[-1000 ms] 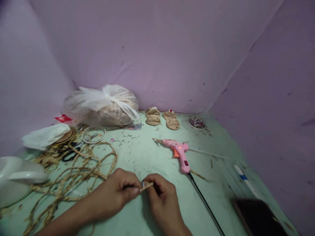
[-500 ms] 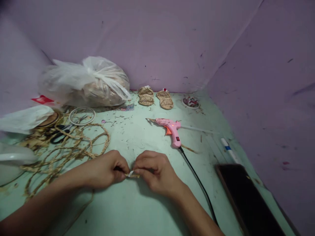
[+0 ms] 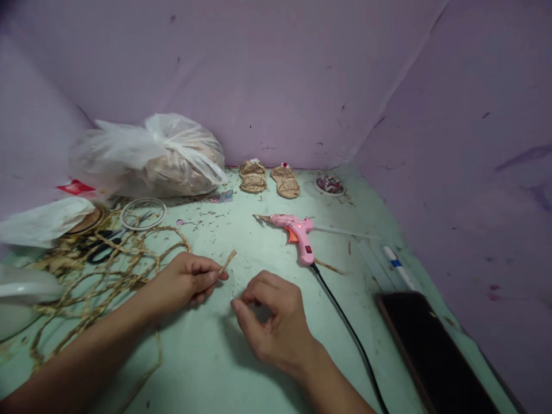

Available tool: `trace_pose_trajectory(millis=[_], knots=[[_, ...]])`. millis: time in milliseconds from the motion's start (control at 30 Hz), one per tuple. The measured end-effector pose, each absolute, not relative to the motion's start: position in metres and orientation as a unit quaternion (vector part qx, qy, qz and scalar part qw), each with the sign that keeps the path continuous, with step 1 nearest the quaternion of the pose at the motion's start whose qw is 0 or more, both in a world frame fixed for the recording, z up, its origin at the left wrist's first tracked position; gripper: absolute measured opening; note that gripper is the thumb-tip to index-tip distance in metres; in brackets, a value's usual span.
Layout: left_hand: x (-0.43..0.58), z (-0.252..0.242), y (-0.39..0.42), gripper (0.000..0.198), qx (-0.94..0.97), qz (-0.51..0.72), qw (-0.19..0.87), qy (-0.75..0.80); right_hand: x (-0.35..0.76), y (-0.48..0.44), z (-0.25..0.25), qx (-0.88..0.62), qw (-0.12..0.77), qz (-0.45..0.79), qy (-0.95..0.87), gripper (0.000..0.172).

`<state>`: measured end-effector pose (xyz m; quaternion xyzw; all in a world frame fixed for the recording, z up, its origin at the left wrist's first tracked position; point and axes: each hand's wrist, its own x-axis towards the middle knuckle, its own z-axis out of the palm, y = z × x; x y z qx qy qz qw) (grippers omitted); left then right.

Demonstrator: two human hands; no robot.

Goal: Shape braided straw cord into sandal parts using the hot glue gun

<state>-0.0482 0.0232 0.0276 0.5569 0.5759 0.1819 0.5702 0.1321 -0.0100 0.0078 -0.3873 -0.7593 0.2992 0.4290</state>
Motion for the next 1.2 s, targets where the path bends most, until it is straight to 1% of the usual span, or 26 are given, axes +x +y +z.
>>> trace_pose_trajectory(millis=[67,100,133,167,233,267,367,433,500,600,667,767,833,867,933,1033,1100,1200], knots=[[-0.048,0.032,0.024,0.026,0.524,0.196,0.598,0.573,0.131,-0.011,0.007,-0.379,0.406,0.318,-0.768,0.030],[-0.049,0.033,0.024,0.026,0.516,0.200,0.608,0.570,0.131,-0.011,0.007,-0.381,0.401,0.324,-0.767,0.032],[-0.049,0.034,0.024,0.026,0.513,0.203,0.613,0.565,0.130,-0.011,0.006,-0.392,0.400,0.330,-0.760,0.032],[-0.049,0.034,0.024,0.027,0.514,0.206,0.617,0.559,0.129,-0.011,0.005,-0.412,0.406,0.339,-0.742,0.027],[-0.050,0.033,0.023,0.028,0.521,0.207,0.622,0.547,0.127,-0.009,0.000,-0.473,0.430,0.370,-0.674,0.012],[-0.049,0.032,0.023,0.028,0.525,0.207,0.624,0.541,0.126,-0.008,-0.002,-0.501,0.444,0.394,-0.630,0.010],[-0.049,0.030,0.022,0.027,0.535,0.196,0.629,0.528,0.124,-0.001,-0.011,-0.535,0.484,0.467,-0.512,0.014],[-0.050,0.028,0.021,0.026,0.545,0.185,0.630,0.522,0.124,0.002,-0.015,-0.527,0.504,0.479,-0.488,0.017],[-0.051,0.027,0.021,0.026,0.557,0.169,0.633,0.510,0.125,0.002,-0.016,-0.511,0.513,0.456,-0.518,0.024],[-0.052,0.024,0.021,0.025,0.577,0.137,0.637,0.493,0.126,0.000,-0.014,-0.445,0.499,0.413,-0.619,0.033],[-0.053,0.023,0.021,0.024,0.597,0.124,0.626,0.487,0.125,0.000,-0.012,-0.398,0.479,0.400,-0.672,0.031],[-0.054,0.026,0.022,0.023,0.633,0.101,0.594,0.486,0.124,-0.001,-0.012,-0.403,0.449,0.396,-0.692,0.017],[-0.056,0.034,0.021,0.021,0.661,0.059,0.570,0.485,0.124,-0.002,-0.013,-0.430,0.447,0.427,-0.658,0.010],[-0.057,0.039,0.019,0.019,0.678,0.026,0.558,0.478,0.125,-0.002,-0.013,-0.442,0.457,0.452,-0.626,0.012],[-0.060,0.051,0.012,0.017,0.717,-0.054,0.531,0.449,0.127,-0.002,-0.014,-0.461,0.498,0.496,-0.541,0.020],[-0.061,0.065,0.001,0.019,0.762,-0.148,0.472,0.417,0.130,0.002,-0.016,-0.481,0.555,0.522,-0.434,0.029],[-0.059,0.067,-0.004,0.019,0.776,-0.186,0.423,0.430,0.131,0.004,-0.017,-0.484,0.566,0.533,-0.402,0.031],[-0.059,0.066,-0.002,0.019,0.774,-0.230,0.407,0.427,0.131,0.005,-0.020,-0.487,0.566,0.539,-0.390,0.030]])
